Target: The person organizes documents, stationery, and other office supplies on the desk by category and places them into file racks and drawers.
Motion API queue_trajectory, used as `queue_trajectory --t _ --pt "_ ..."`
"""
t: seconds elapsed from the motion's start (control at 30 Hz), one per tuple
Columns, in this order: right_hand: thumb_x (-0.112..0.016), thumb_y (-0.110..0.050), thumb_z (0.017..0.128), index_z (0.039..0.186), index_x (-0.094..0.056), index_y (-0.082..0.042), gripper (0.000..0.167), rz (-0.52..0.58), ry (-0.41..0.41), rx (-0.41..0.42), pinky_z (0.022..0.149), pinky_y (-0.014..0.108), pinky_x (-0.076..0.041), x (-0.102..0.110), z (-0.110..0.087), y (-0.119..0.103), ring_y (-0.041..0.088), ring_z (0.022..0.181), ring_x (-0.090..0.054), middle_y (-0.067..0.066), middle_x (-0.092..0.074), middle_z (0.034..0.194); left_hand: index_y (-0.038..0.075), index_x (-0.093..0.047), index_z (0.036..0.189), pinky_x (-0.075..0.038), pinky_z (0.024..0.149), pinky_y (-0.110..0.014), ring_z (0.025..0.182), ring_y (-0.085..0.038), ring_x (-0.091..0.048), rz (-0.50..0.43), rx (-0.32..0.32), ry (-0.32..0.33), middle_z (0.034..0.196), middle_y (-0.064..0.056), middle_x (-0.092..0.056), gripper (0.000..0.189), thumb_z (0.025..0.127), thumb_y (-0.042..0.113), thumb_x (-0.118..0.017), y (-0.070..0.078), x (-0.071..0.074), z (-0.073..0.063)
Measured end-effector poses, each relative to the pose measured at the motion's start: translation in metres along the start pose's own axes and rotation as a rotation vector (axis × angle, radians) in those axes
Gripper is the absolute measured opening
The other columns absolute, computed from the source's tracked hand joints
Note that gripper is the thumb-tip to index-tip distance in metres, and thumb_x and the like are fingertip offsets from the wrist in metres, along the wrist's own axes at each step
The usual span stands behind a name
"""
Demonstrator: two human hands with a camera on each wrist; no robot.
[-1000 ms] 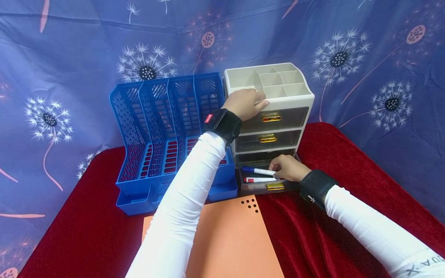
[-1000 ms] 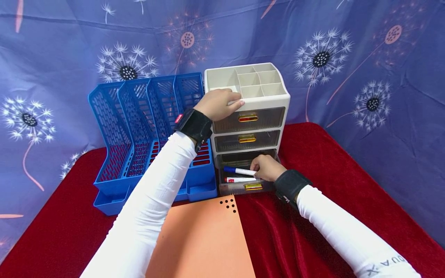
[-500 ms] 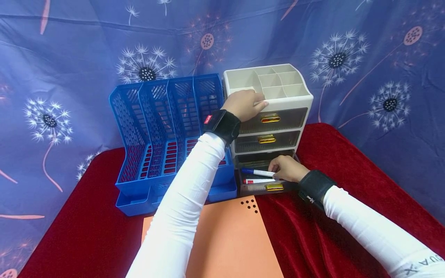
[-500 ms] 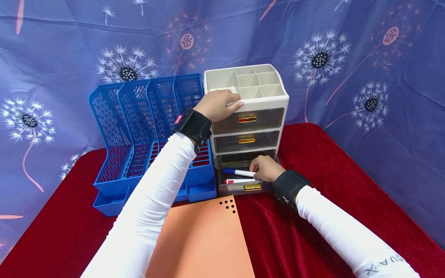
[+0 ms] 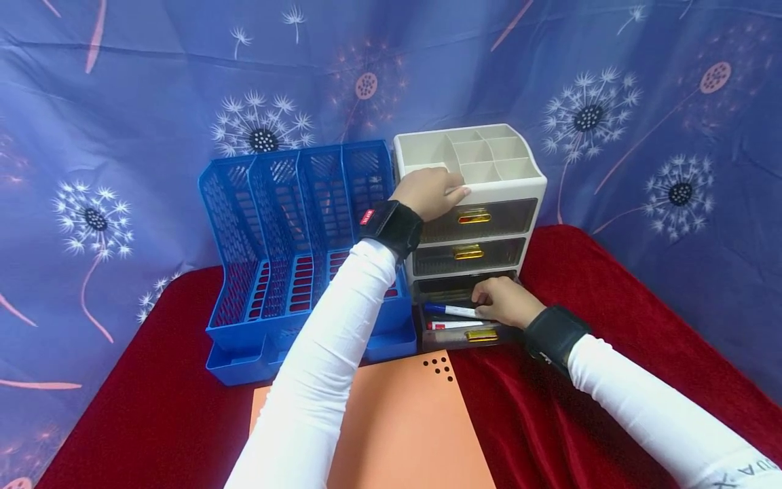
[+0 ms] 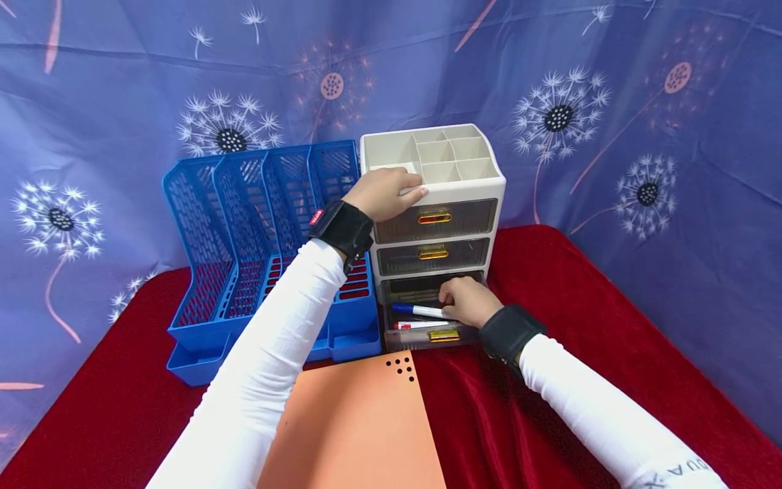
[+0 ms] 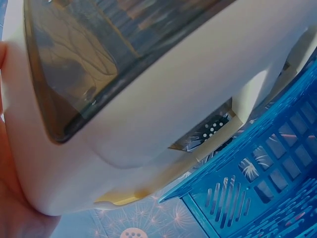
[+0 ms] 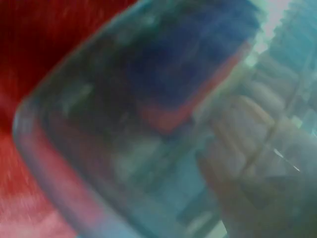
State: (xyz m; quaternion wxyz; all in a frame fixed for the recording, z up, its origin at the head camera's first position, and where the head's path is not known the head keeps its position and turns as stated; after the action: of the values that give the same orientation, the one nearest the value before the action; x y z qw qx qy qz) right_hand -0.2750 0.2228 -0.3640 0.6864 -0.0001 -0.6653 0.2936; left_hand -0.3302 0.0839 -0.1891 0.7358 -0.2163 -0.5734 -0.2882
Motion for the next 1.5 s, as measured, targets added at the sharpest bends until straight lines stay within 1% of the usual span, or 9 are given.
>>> queue_trajectory --t 0.2,0.4,0.5,0.6,0.73,0.83,1.07,1.27,1.5 --pt "-0.073 -0.003 0.076 0.088 -0.069 -0.001 0.013 -0.070 0.089 0.021 0.063 0.036 -0.049 0.007 -0.009 -0.005 0.013 0.064 -0.057 0.005 -0.065 0.074 0.015 -0.064 0.110 -0.041 0.084 -0.033 0.092 -0.017 -0.055 0.000 0.000 -0.001 0.098 -0.002 -0.062 0.036 0.100 0.040 -0.040 0.002 0.001 -0.004" --pt "-0.074 -0.006 0.077 0.092 -0.069 -0.001 0.017 -0.120 0.160 0.080 0.069 0.037 -0.051 0.015 -0.022 -0.027 0.016 0.072 -0.060 0.007 -0.066 0.082 0.015 -0.065 0.109 -0.041 0.084 -0.034 0.092 -0.018 -0.055 0.006 0.003 -0.009 0.097 -0.003 -0.062 0.036 0.100 0.039 -0.040 -0.001 0.005 -0.007" --pt "-0.075 -0.007 0.077 0.094 -0.069 -0.002 0.019 -0.159 0.191 0.123 0.073 0.038 -0.052 0.016 -0.032 -0.041 0.020 0.080 -0.063 0.009 -0.067 0.088 0.014 -0.064 0.110 -0.041 0.086 -0.034 0.096 -0.018 -0.056 0.012 -0.002 -0.016 0.101 -0.004 -0.062 0.036 0.101 0.039 -0.039 -0.001 0.004 -0.007" --pt "-0.077 -0.005 0.074 0.094 -0.069 -0.003 0.022 -0.194 0.244 0.187 0.072 0.036 -0.053 0.017 -0.044 -0.054 0.020 0.082 -0.063 0.008 -0.067 0.089 0.014 -0.063 0.110 -0.041 0.087 -0.034 0.099 -0.018 -0.057 0.018 -0.011 -0.022 0.102 -0.004 -0.062 0.036 0.101 0.039 -0.039 -0.001 0.004 -0.005" --pt "-0.079 0.001 0.068 0.093 -0.067 -0.005 0.029 -0.239 0.343 0.297 0.067 0.031 -0.052 0.015 -0.059 -0.070 0.015 0.079 -0.060 0.004 -0.063 0.085 0.013 -0.063 0.108 -0.042 0.087 -0.034 0.098 -0.019 -0.057 0.023 -0.014 -0.025 0.100 -0.004 -0.062 0.036 0.101 0.039 -0.039 -0.001 0.004 -0.003" --pt "-0.080 0.004 0.066 0.092 -0.066 -0.006 0.031 -0.268 0.390 0.343 0.065 0.029 -0.051 0.009 -0.069 -0.078 0.013 0.078 -0.057 0.002 -0.060 0.082 0.012 -0.063 0.106 -0.042 0.086 -0.035 0.096 -0.019 -0.058 0.024 -0.016 -0.021 0.099 -0.004 -0.062 0.037 0.101 0.039 -0.039 -0.001 0.006 -0.002" --pt "-0.081 0.001 0.067 0.095 -0.065 -0.006 0.033 -0.390 0.402 0.326 0.068 0.031 -0.053 -0.010 -0.078 -0.081 0.017 0.081 -0.059 0.005 -0.061 0.085 0.014 -0.063 0.108 -0.042 0.088 -0.035 0.099 -0.019 -0.058 0.025 -0.017 -0.021 0.100 -0.003 -0.063 0.036 0.101 0.040 -0.039 -0.002 0.006 0.001" --pt "-0.079 0.001 0.068 0.093 -0.064 -0.005 0.030 -0.408 0.408 0.337 0.070 0.032 -0.053 -0.019 -0.080 -0.078 0.020 0.082 -0.060 0.006 -0.061 0.085 0.014 -0.063 0.107 -0.042 0.087 -0.035 0.096 -0.018 -0.057 0.009 -0.021 -0.030 0.098 -0.003 -0.062 0.036 0.101 0.040 -0.039 -0.003 0.003 0.002" --pt "-0.076 0.004 0.069 0.093 -0.065 -0.005 0.028 -0.407 0.434 0.335 0.068 0.032 -0.052 -0.024 -0.080 -0.073 0.020 0.080 -0.058 0.006 -0.060 0.085 0.014 -0.063 0.105 -0.042 0.087 -0.034 0.097 -0.018 -0.058 0.005 -0.019 -0.022 0.097 -0.002 -0.062 0.036 0.101 0.040 -0.038 -0.002 0.001 0.002"
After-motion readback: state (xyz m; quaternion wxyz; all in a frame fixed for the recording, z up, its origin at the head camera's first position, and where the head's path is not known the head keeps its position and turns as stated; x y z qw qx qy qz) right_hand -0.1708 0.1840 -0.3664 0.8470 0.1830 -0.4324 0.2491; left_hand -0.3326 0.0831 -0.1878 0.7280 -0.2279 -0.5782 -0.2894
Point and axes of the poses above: each hand's wrist, its own z-axis towards the middle knuckle, its own x-axis out of the back of the hand, y = z × x, the point moved 4 cm from there along z, towards the middle knuckle
